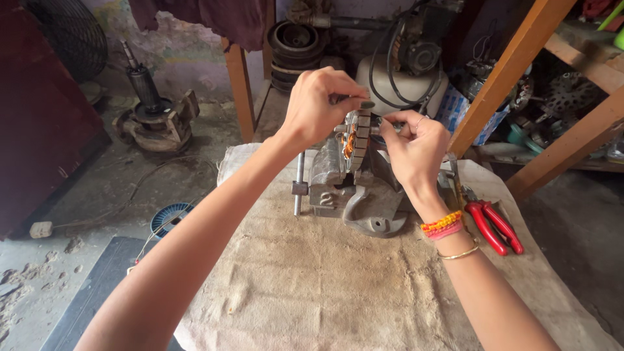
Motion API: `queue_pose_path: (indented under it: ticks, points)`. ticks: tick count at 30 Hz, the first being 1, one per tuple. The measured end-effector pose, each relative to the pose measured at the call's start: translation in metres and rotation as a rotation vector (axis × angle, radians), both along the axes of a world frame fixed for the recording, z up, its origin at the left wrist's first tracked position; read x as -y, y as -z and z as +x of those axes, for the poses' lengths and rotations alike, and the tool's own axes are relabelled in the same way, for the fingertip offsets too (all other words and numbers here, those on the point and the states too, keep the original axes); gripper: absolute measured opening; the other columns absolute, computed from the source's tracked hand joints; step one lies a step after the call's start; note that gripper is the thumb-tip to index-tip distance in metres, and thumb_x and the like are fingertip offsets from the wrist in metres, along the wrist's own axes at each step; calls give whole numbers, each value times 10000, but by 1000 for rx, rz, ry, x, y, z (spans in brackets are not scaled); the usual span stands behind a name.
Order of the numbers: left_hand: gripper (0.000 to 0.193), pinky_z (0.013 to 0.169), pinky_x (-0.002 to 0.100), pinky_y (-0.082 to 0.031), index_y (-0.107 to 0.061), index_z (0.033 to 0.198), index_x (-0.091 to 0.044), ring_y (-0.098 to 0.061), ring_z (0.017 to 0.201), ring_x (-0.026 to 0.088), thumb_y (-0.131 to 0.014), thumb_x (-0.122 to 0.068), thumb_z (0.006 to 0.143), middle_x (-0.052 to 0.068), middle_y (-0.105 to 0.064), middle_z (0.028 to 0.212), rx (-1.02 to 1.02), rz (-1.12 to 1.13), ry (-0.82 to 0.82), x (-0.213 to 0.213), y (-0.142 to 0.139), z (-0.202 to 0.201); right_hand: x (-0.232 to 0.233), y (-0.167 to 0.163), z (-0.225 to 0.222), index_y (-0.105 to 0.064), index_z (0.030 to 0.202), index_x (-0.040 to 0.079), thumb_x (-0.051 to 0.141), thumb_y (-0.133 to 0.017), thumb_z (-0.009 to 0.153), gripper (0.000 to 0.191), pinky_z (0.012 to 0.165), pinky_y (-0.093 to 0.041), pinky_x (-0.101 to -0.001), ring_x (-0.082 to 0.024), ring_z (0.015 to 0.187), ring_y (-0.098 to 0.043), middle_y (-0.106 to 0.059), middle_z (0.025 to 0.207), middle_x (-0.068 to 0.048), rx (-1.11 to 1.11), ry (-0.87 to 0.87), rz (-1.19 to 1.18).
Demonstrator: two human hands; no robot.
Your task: The person works on an electric motor armature clamped in a bench vise, winding and pressing copper wire into the slots around the armature by hand, turning the armature to reach different sections. At one point they use a screwdriver on the armature while steadying it with the other hand.
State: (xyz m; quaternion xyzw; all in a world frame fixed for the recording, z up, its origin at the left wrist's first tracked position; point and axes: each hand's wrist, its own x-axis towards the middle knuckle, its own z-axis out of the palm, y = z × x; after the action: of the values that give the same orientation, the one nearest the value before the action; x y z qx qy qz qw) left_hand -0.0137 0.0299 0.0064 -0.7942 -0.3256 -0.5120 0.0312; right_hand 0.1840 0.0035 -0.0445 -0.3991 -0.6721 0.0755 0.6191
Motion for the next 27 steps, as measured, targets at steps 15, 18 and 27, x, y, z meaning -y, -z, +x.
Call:
queue_pose_path:
  ticks: [15,18,27]
  points:
    - [180,743,317,-572,-813,965,-86,-688,860,204,-774,-1,812,26,-762,955,169,147,-97,26,40,-3,-8,-2,0,-800,1007,-3,12,-767,900,113,486,-284,-216,6,534,-353,-422,547,82,83,-32,11]
    - [188,730,301,-577,-810,976,-76,-688,850,195,-775,7,810,33,-761,963,195,128,-100,28,46,-7,-5,-2,2,-795,1002,0,22,-761,915,96,492,-289,-212,10,541,-348,-419,553,87,63,-69,-32]
    - [165,722,293,-584,-807,970,-66,-702,848,189,-773,14,830,46,-760,963,180,112,-121,34,62,-16,13,-1,15,-797,1028,20,32,-777,904,126,499,-226,-234,-7,524,-309,-384,550,90,247,-157,77]
